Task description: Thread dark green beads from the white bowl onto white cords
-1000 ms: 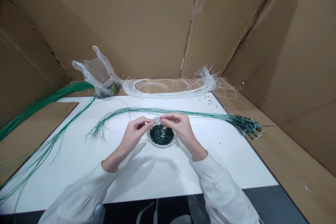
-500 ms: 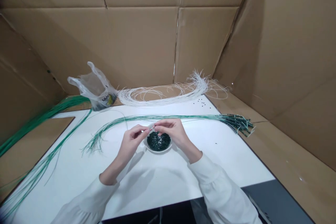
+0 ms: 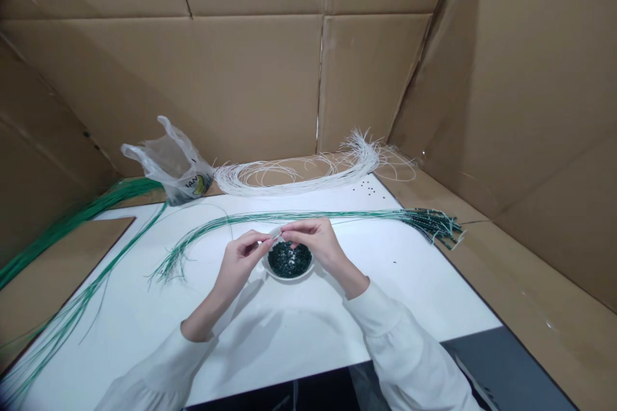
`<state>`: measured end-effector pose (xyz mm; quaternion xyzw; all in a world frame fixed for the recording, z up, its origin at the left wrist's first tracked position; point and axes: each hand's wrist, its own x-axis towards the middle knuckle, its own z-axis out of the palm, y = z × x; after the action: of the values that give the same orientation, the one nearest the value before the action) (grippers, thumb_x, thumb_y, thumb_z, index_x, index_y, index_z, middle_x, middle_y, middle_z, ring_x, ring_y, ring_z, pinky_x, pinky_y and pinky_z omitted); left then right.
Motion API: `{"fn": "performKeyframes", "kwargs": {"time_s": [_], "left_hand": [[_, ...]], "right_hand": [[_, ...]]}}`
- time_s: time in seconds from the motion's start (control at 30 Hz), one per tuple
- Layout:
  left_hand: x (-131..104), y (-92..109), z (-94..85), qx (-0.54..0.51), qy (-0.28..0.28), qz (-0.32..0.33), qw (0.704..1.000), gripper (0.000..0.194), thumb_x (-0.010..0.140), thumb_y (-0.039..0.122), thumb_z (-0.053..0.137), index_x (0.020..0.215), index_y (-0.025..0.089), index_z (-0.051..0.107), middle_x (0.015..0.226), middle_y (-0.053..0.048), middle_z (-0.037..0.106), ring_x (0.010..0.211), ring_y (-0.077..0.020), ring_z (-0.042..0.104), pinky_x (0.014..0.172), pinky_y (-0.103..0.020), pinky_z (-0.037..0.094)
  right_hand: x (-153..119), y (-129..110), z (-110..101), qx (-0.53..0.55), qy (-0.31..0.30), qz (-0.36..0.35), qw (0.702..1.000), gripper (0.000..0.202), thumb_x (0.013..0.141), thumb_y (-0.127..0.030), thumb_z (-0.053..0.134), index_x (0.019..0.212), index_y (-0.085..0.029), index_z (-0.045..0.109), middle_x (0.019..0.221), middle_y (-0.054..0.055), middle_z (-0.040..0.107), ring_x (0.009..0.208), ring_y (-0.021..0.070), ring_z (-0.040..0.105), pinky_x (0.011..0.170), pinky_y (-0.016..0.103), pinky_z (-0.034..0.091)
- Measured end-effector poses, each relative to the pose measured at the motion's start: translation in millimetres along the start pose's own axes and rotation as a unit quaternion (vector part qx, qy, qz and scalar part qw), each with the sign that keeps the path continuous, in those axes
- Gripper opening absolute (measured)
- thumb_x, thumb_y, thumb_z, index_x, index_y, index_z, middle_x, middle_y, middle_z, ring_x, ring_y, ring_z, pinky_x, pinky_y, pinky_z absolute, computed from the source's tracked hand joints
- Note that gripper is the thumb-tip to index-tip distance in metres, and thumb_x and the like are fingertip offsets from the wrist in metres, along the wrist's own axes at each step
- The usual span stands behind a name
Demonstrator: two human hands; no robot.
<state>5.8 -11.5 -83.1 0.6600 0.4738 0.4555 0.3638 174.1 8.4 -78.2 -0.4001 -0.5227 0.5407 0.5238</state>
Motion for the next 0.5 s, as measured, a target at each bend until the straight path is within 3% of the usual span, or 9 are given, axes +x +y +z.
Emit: {"fn": "performKeyframes", "kwargs": {"time_s": [0.17,0.5], "left_hand": [[0.0,3.2,-0.8,0.034,0.012,0.017,0.999,0.017,0.075,0.028,0.056,0.073,0.015,0.066,0.065,-0.002,0.056,0.054,-0.0096,0.041,0.052,-0.022,0.033],[-2.1,1.8,-1.3,0.119,0.025,0.086,0.989,0.014,0.076,0.02,0.052,0.074,0.016,0.066,0.069,-0.003,0.061,0.064,-0.0121,0.054,0.061,-0.022,0.04]], "right_hand": [[0.0,0.7,-1.5,-0.036,-0.016,-0.025,0.999,0.01,0.058,-0.021,0.071,0.068,-0.019,0.072,0.068,0.004,0.069,0.05,0.0091,0.054,0.049,0.022,0.047],[3.1,8.5,-7.0,-0.097,-0.052,-0.06,0.992,0.014,0.064,-0.026,0.068,0.075,-0.018,0.072,0.079,0.006,0.068,0.061,0.013,0.059,0.051,0.022,0.048]]}}
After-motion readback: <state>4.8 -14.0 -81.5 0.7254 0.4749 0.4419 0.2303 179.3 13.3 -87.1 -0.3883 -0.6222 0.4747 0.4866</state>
